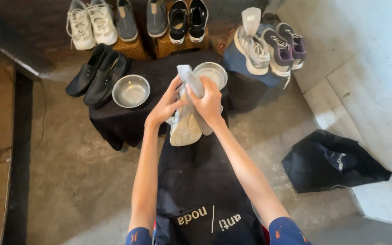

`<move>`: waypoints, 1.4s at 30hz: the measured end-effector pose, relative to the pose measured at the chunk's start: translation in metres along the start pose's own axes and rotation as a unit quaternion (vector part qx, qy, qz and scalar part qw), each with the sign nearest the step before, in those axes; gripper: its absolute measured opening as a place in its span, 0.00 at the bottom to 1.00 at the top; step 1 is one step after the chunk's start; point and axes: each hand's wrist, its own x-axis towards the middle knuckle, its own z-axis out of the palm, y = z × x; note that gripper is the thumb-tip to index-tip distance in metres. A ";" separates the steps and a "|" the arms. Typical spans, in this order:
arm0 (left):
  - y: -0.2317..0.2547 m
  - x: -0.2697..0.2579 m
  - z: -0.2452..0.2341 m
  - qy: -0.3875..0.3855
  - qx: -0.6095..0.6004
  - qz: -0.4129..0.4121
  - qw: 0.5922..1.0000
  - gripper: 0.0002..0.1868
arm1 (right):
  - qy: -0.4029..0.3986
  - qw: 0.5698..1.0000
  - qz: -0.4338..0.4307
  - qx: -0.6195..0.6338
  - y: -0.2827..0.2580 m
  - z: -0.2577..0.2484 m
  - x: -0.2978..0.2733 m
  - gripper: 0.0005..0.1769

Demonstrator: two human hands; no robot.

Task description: The person cleans the sole of a white sneaker using a cloth and a brush. They repeatedly wipe the shoe with the cloth and scrub the sole with the brush, occasionally dipping the brush into a bowl of water.

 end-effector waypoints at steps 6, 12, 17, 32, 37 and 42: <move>0.026 0.000 0.023 0.107 0.115 0.112 0.981 0.33 | 0.019 0.997 -0.061 -0.039 -0.007 0.003 -0.004 0.13; 0.011 -0.004 0.026 0.180 0.067 0.167 0.967 0.16 | 0.018 0.989 -0.145 0.002 -0.052 -0.021 0.003 0.28; -0.014 0.002 0.010 0.190 0.088 0.128 0.969 0.12 | -0.021 0.981 -0.186 -0.049 -0.032 -0.014 -0.006 0.32; 0.006 -0.003 0.007 0.104 0.163 0.093 0.977 0.19 | 0.110 0.993 0.025 0.037 -0.024 0.003 -0.012 0.17; -0.009 0.002 0.005 0.100 0.201 0.142 0.964 0.17 | 0.034 0.997 -0.053 0.037 -0.021 -0.016 -0.042 0.16; -0.016 0.007 0.002 0.088 0.187 0.164 0.965 0.18 | 0.014 0.972 -0.223 -0.069 -0.006 -0.017 -0.044 0.18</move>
